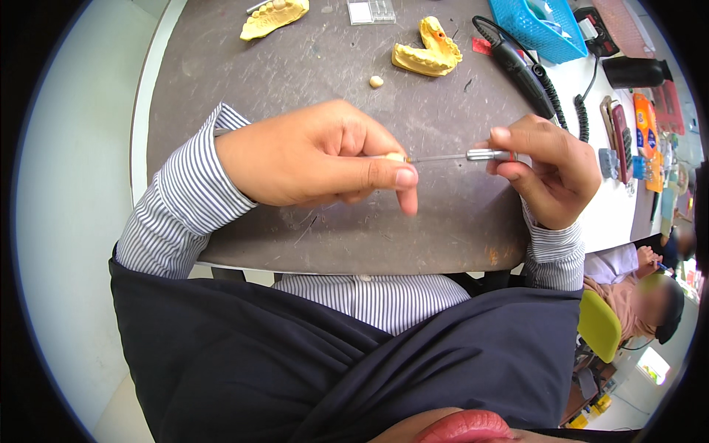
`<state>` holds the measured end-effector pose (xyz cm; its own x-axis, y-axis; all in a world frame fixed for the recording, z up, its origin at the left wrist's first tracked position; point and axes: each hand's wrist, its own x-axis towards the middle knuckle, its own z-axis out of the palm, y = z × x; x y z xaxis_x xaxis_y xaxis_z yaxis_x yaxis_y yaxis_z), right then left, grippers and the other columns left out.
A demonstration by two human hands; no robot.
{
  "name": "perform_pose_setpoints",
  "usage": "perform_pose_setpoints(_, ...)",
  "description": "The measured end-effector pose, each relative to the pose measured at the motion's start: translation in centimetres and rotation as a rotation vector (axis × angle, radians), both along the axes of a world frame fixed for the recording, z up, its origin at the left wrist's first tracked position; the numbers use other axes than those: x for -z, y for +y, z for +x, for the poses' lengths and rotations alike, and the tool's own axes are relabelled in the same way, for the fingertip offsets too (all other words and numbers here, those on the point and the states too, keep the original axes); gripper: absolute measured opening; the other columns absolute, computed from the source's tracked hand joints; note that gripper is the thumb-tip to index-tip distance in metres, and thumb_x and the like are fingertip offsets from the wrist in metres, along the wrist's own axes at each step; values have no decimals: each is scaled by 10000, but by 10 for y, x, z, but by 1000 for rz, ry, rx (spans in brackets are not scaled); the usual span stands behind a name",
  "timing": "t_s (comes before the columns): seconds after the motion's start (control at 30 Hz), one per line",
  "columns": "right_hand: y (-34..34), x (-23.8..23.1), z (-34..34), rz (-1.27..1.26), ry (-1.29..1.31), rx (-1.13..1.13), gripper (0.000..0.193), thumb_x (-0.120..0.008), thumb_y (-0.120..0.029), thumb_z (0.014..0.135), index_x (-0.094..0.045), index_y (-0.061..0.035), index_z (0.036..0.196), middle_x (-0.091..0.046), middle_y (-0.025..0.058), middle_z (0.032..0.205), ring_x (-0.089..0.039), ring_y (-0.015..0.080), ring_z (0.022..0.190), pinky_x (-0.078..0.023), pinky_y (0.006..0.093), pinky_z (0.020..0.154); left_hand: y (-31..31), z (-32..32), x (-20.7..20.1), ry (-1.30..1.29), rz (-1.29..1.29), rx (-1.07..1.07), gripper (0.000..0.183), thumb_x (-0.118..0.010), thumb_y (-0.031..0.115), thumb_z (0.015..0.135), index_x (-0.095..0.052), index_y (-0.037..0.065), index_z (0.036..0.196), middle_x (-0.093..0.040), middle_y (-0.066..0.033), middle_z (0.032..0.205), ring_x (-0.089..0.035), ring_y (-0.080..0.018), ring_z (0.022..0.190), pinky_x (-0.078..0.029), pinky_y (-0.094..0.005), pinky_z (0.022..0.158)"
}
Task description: The person uses a manual handpiece to shape a small, tooth-like object held in their left hand. They then switch to a powered rotary tool to further refine the object's surface, occasionally pausing to inspect the work.
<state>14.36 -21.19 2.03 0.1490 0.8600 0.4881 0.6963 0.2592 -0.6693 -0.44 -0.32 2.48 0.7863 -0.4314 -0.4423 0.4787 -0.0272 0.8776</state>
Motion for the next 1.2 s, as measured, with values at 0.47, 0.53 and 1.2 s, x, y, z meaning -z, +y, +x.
perform_pose_setpoints(0.47, 6, 11, -8, -355, 347, 269, 202, -541, -145, 875, -552, 19, 757, -512, 29, 629, -464, 74, 558, -364, 217, 516, -6, 1, 17, -651, 732, -149, 170, -554, 141, 860, -611, -12, 907, -552, -109, 619, -506, -149, 524, -395, -265, 509)
perform_pose_setpoints(0.53, 8, 16, -7, -364, 346, 258, 184, -552, -130, 867, -550, 22, 765, -509, 27, 625, -455, 80, 554, -363, 217, 515, -7, 0, 20, -734, 788, -176, 159, -564, 136, 851, -605, -11, 895, -540, -129, 614, -506, -173, 513, -392, -271, 503)
perform_pose_setpoints(1.2, 3, -2, -12, 131, -317, -53, 238, -714, -46, 615, -593, 48, 797, -568, 106, 659, -544, 199, 571, -436, 278, 488, 4, 3, 3, 316, -329, 174, 326, -463, 226, 925, -606, -65, 957, -351, 49, 470, -261, -20, 354, -215, -197, 323)
